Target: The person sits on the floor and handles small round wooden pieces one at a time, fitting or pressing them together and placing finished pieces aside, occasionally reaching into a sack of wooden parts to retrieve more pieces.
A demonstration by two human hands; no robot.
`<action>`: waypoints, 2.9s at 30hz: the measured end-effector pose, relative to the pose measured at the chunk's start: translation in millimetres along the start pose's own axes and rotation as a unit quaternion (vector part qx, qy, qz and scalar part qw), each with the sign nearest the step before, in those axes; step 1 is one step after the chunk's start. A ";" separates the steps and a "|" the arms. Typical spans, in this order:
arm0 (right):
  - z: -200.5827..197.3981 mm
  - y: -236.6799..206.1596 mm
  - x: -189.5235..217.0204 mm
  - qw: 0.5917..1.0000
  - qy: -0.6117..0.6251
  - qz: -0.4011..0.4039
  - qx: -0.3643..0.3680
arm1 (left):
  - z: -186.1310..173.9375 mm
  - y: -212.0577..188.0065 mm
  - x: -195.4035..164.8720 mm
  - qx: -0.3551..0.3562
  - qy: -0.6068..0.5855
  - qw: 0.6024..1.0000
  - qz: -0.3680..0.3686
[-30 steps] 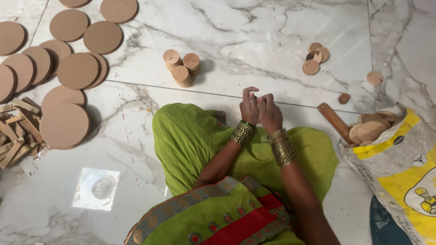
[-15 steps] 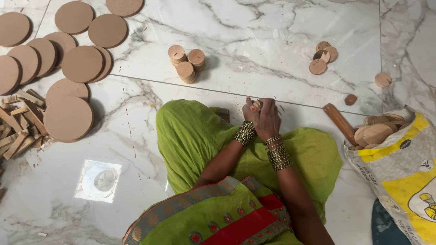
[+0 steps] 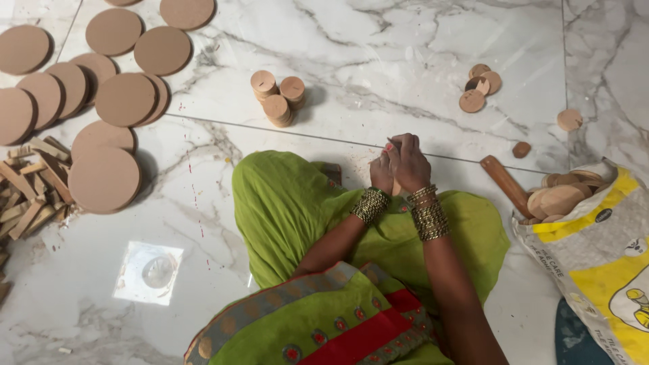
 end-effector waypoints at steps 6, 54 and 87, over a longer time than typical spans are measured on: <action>6.3 -60.6 38.0 0.979 -0.060 -0.138 -0.138 | -14.4 23.4 12.4 0.039 0.035 0.987 -0.153; 6.4 -45.3 4.9 0.777 0.558 0.113 0.268 | -17.8 32.0 -1.0 -0.075 -0.093 0.993 0.022; 11.2 -9.2 18.0 0.987 -0.099 0.075 0.100 | 1.1 23.9 -3.4 0.071 0.172 0.982 0.038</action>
Point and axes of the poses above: each hand's wrist, its own y-axis towards the middle knuckle, its own z-axis out of the palm, x = y × z, the point moved 4 cm from there along y, towards the middle knuckle, and after that the axes turned 15 degrees about z, right-handed, at the moved point
